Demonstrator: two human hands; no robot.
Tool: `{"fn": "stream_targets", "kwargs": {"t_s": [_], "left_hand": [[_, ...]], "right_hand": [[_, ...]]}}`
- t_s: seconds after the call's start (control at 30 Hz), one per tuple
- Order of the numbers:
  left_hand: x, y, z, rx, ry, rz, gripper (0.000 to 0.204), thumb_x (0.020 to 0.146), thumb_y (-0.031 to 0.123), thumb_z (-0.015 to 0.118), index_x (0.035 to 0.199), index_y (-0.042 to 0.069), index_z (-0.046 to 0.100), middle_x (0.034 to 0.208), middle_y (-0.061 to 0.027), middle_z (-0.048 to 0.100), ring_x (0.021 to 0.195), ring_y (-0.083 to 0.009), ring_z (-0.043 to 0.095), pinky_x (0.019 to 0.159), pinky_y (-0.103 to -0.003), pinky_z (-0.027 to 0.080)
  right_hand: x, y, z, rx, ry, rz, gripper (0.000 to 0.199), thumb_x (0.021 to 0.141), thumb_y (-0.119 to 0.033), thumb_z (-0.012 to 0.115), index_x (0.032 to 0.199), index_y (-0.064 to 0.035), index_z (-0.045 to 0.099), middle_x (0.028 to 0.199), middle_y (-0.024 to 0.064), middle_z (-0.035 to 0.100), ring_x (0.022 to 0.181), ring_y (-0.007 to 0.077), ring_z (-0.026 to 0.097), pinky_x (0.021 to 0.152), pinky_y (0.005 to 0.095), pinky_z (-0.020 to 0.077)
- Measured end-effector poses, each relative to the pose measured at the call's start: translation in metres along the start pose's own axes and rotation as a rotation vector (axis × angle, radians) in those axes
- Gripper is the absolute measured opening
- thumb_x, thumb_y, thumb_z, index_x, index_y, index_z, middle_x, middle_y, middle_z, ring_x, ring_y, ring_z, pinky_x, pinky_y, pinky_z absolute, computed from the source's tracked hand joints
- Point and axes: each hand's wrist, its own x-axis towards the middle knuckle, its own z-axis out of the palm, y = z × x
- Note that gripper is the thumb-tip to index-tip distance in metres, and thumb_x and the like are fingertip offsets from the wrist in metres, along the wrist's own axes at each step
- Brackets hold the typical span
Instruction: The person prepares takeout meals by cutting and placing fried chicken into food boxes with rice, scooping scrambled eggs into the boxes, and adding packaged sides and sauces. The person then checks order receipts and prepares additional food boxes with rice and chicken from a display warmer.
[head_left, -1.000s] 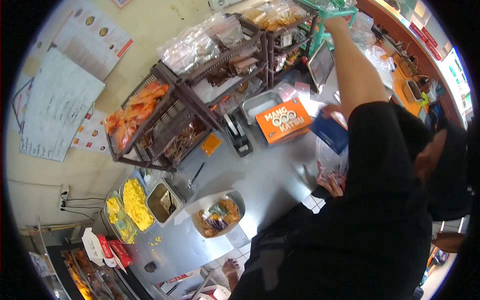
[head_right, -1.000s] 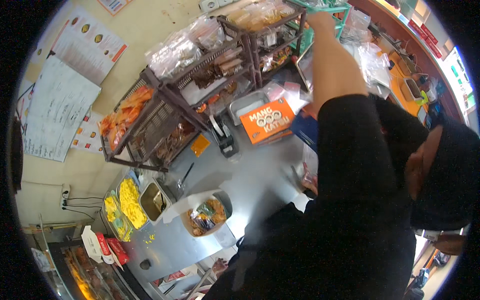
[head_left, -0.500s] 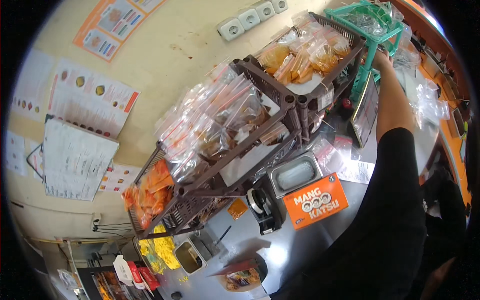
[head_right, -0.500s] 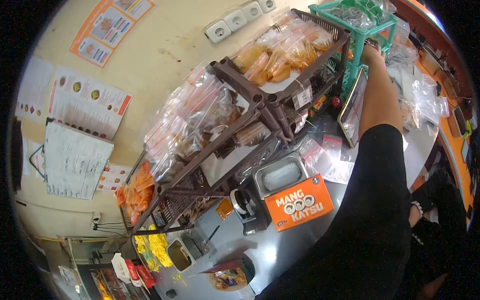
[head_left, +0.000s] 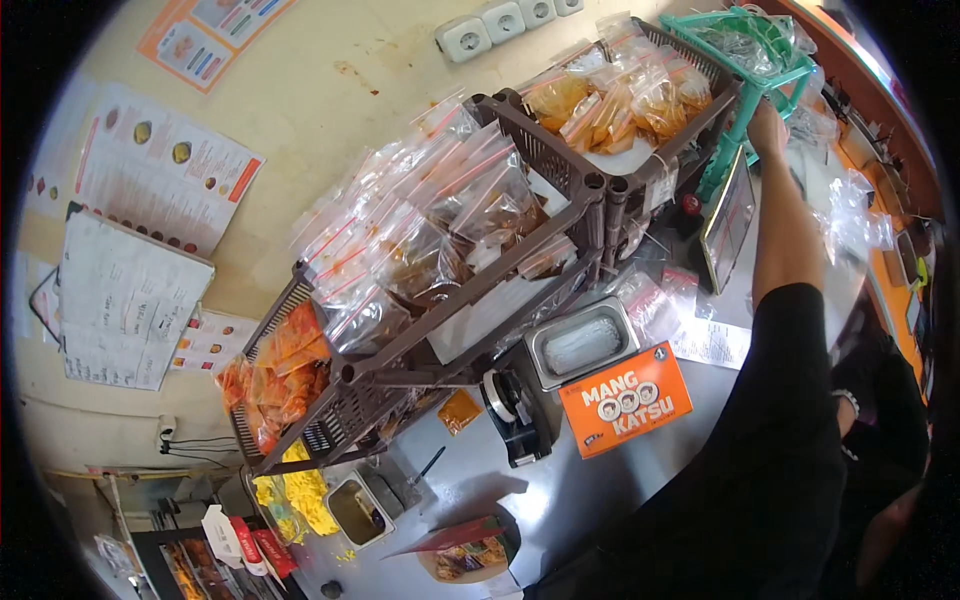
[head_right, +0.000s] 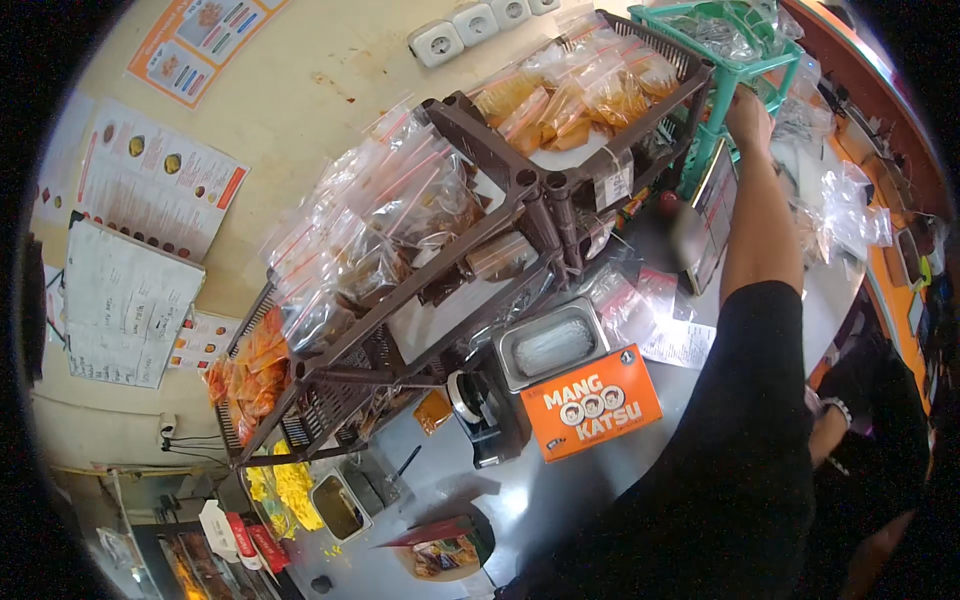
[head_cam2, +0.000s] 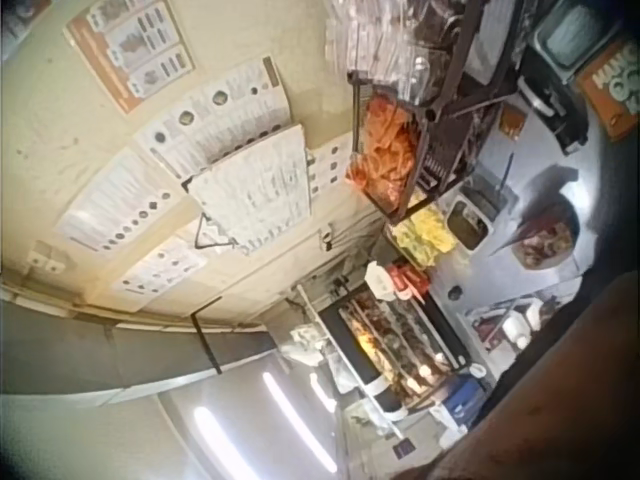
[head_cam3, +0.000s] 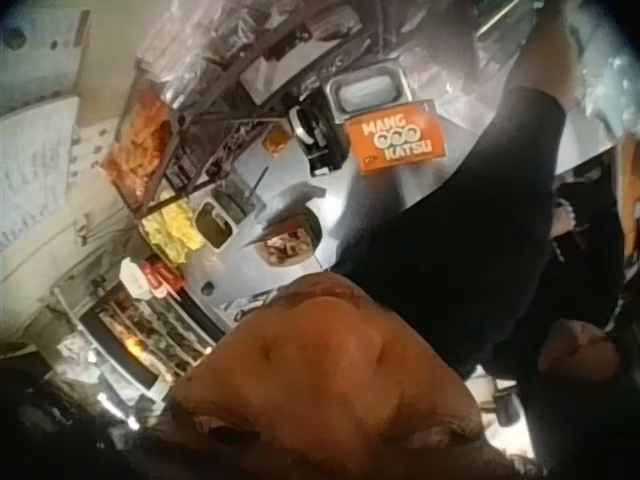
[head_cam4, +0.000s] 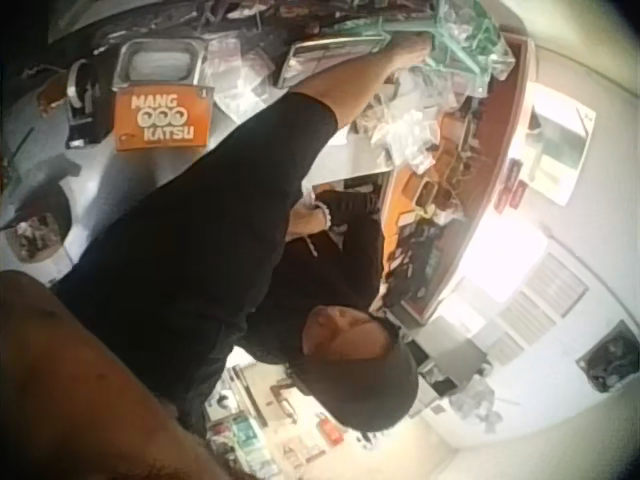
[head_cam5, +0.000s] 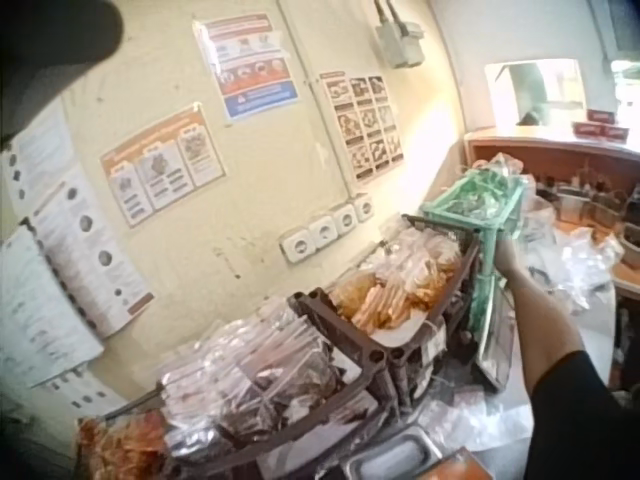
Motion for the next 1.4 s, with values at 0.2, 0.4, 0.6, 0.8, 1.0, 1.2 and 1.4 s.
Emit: {"fn": "stream_targets", "kwargs": {"t_s": [0.2, 0.4, 0.6, 0.8, 1.0, 1.2, 1.4], "left_hand": [[0.019, -0.020, -0.011, -0.044, -0.063, 0.060, 0.036, 0.089, 0.041, 0.044, 0.083, 0.007, 0.052, 0.071, -0.0079, 0.052, 0.056, -0.0200, 0.048, 0.050, -0.033, 0.042], [0.008, -0.066, -0.074, -0.097, 0.003, 0.134, 0.037, 0.089, 0.040, 0.045, 0.083, 0.005, 0.053, 0.071, -0.0088, 0.052, 0.055, -0.0201, 0.049, 0.050, -0.032, 0.043], [0.019, -0.074, -0.137, -0.164, 0.033, 0.417, 0.038, 0.090, 0.040, 0.045, 0.082, 0.004, 0.053, 0.071, -0.0097, 0.053, 0.055, -0.0202, 0.050, 0.051, -0.032, 0.044], [-0.042, 0.038, -0.223, -0.173, 0.179, 1.048, 0.039, 0.090, 0.039, 0.045, 0.081, 0.002, 0.053, 0.072, -0.0106, 0.054, 0.055, -0.0204, 0.050, 0.051, -0.032, 0.045], [-0.129, 0.124, -0.131, -0.181, -0.599, 1.230, 0.059, 0.082, 0.040, 0.055, 0.129, 0.007, 0.040, 0.125, -0.0166, 0.045, 0.111, -0.0245, 0.048, 0.076, -0.043, 0.050], [-0.212, 0.074, -0.047, -0.327, -1.922, 0.636, 0.048, 0.088, 0.032, 0.055, 0.120, 0.000, 0.040, 0.111, -0.0134, 0.050, 0.098, -0.0248, 0.054, 0.086, -0.037, 0.046], [-0.182, 0.067, -0.016, -0.366, -1.521, 0.614, 0.053, 0.086, 0.034, 0.058, 0.123, 0.001, 0.039, 0.112, -0.0106, 0.052, 0.100, -0.0233, 0.054, 0.084, -0.035, 0.048]], "right_hand": [[-0.026, 0.009, -0.041, 0.642, 0.587, 0.400, 0.027, 0.075, -0.033, 0.065, 0.095, -0.0156, 0.069, 0.089, 0.0082, 0.068, 0.086, 0.0237, 0.064, 0.079, 0.0347, 0.0474], [-0.082, -0.018, -0.031, 1.158, 0.758, 0.666, 0.028, 0.070, -0.015, 0.072, 0.097, -0.0088, 0.065, 0.084, 0.0079, 0.067, 0.078, 0.0164, 0.064, 0.070, 0.0313, 0.0501], [-0.160, -0.043, -0.031, 1.364, 0.553, 0.230, 0.029, 0.080, -0.013, 0.050, 0.106, -0.0011, 0.056, 0.094, 0.0110, 0.059, 0.090, 0.0249, 0.055, 0.081, 0.0404, 0.0428], [-0.452, -0.167, -0.183, 1.679, 0.297, -0.073, 0.020, 0.090, -0.027, 0.055, 0.088, -0.0069, 0.056, 0.074, -0.0001, 0.057, 0.067, 0.0085, 0.053, 0.061, 0.0245, 0.0446], [-0.736, -0.173, -0.245, 1.575, -0.454, -0.294, 0.020, 0.089, -0.025, 0.057, 0.087, -0.0058, 0.060, 0.076, -0.0009, 0.060, 0.073, 0.0048, 0.054, 0.064, 0.0221, 0.0439], [-0.814, -0.130, -0.288, 1.307, -0.278, 0.027, 0.033, 0.078, -0.034, 0.069, 0.074, -0.0019, 0.063, 0.059, 0.0027, 0.056, 0.054, 0.0072, 0.050, 0.049, 0.0244, 0.0396], [-0.807, -0.109, -0.275, 1.453, -0.328, 0.316, 0.047, 0.068, -0.047, 0.075, 0.063, -0.0039, 0.056, 0.057, 0.0019, 0.051, 0.054, 0.0094, 0.048, 0.049, 0.0269, 0.0391]]}}
